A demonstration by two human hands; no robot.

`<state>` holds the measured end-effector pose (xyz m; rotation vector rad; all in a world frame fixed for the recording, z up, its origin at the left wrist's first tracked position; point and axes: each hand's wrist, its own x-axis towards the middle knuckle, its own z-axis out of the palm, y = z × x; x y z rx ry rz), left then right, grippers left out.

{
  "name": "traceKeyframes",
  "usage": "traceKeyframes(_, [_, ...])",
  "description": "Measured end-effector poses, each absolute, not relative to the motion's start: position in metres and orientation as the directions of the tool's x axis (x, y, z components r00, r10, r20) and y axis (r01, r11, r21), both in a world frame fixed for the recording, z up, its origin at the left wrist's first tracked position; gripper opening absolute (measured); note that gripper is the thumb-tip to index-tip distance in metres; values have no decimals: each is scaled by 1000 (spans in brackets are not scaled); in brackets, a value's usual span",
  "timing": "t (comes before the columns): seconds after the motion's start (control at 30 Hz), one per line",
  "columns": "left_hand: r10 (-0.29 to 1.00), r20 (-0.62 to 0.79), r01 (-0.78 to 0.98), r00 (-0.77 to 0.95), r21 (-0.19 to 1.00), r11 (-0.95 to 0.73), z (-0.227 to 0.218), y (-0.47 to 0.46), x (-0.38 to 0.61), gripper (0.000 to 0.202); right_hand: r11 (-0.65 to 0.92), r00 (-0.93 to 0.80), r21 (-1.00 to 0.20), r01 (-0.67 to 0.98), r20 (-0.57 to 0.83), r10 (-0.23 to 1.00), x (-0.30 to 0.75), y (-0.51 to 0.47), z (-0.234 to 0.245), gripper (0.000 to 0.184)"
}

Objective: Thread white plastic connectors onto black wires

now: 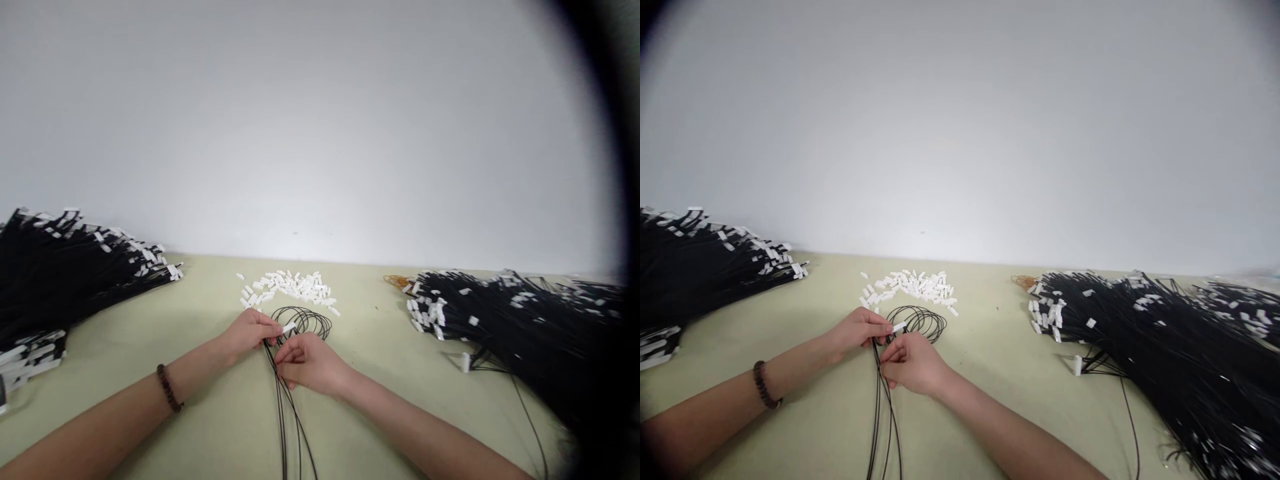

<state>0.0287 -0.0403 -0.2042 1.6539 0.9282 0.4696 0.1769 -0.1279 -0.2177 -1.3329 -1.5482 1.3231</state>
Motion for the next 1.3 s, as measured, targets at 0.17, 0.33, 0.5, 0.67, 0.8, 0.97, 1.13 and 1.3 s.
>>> traceKeyframes(0.17, [759,-147,306,634,950,-71,-204,-40,28,31,-80,-223,-951,297,-151,963,181,-140,-177,33])
traceKeyframes(0.33, [797,-200,309,570,951,18,-206,-33,28,31,-16,-401,-995,95,-53,915,202,-166,-101,20])
traceKeyframes(0.5, [798,-215,269,563,961,69,-207,-27,26,34,266,-247,-963,-44,269,931,235,-181,-68,19])
traceKeyframes(0.67, [788,-237,252,568,962,108,-206,-25,24,32,493,56,-868,54,496,867,254,-170,-76,14])
traceKeyframes(0.8, [785,-257,248,563,959,137,-206,-25,24,33,606,159,-794,43,605,780,260,-159,-83,12])
traceKeyframes(0.97, [786,-250,218,565,964,150,-209,-22,24,34,601,150,-782,167,622,768,266,-156,-81,15])
traceKeyframes(1.13, [791,-229,173,567,972,158,-212,-22,22,36,423,4,-638,643,555,832,238,-142,-121,13])
traceKeyframes(1.3, [799,-210,182,564,975,128,-211,-25,23,34,351,-55,-646,678,431,901,191,-128,-201,13])
